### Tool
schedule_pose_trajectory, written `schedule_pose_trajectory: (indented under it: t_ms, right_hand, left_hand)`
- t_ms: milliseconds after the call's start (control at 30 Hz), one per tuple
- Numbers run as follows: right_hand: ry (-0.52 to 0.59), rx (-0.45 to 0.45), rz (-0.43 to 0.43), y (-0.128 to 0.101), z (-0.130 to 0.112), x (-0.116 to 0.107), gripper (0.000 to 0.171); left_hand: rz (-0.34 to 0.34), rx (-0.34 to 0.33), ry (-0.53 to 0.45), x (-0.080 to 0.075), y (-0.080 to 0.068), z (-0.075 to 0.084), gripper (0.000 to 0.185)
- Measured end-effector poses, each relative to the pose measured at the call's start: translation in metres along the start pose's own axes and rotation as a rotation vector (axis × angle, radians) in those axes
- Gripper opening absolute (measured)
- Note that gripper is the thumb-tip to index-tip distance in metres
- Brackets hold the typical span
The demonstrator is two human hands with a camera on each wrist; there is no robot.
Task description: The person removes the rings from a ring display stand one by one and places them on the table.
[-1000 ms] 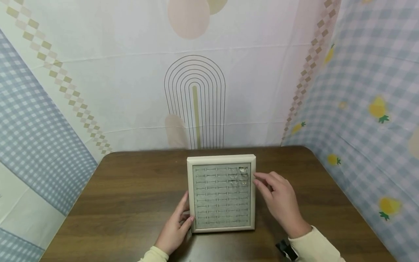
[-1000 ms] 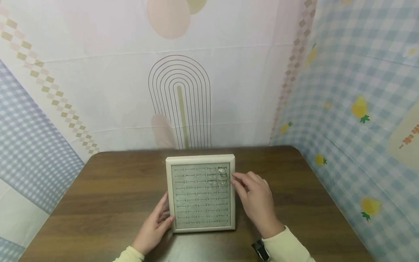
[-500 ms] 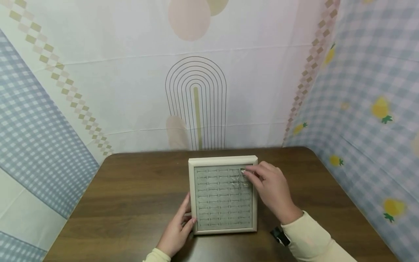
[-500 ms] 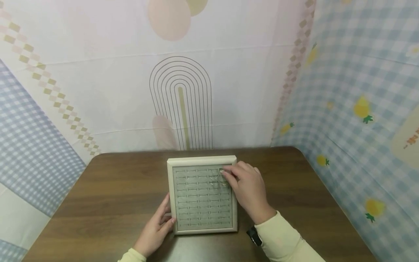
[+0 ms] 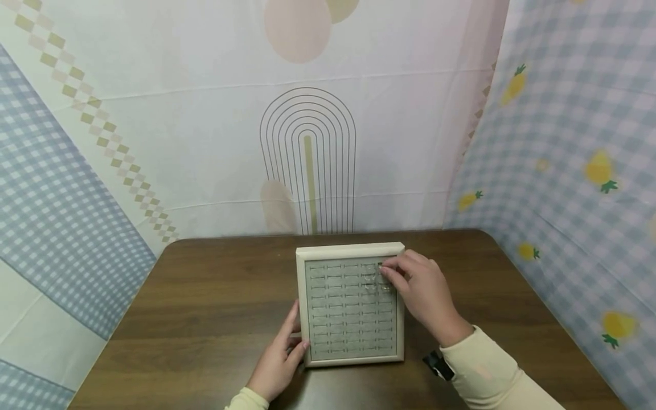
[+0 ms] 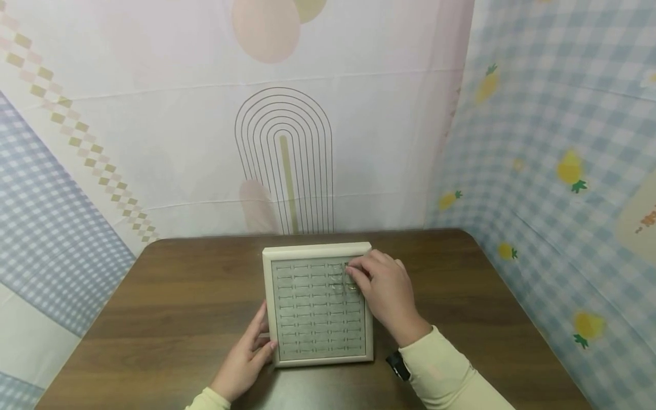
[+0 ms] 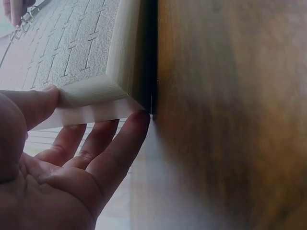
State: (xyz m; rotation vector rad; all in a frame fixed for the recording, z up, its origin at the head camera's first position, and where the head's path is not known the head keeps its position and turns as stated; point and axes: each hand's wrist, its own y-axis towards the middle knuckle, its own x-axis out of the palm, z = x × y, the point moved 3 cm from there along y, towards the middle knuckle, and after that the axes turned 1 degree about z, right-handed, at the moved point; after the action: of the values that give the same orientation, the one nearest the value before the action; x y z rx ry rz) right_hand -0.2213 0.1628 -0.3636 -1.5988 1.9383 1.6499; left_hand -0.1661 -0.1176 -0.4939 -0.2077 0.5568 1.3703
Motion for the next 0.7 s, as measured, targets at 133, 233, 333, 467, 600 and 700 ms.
schedule_pose_trajectory:
  t_ms: [133,233,333,467,600,700]
  right_hand:
    - [0.031,0.013,-0.040,0.0011,0.0006,0.0015,0.006]
    - [0.071,0.029,-0.066,0.0015,0.0017,0.0020,0.007]
    - [0.106,0.045,-0.083,0.0016,0.0035,0.0014,0.008]
    - [0.138,0.065,-0.097,0.0013,0.0068,0.0009,0.009]
    - [0.169,0.052,-0.087,0.0010,0.0093,0.0004,0.011]
    - [0.186,0.023,-0.060,0.0011,0.0095,-0.0010,0.011]
  left_hand:
    - [0.002,0.003,0.010,-0.0001,0.0000,0.0008,0.083]
    - [0.001,0.004,0.010,0.0000,-0.0002,0.0010,0.083]
    - [0.000,0.008,0.004,0.0006,0.0002,0.0010,0.082]
    - [0.002,0.011,0.004,0.0011,0.0011,0.0008,0.081]
    - [0.005,0.012,0.001,0.0013,0.0007,0.0005,0.083]
    - [0.005,0.008,0.001,0.0007,0.0009,0.0007,0.084]
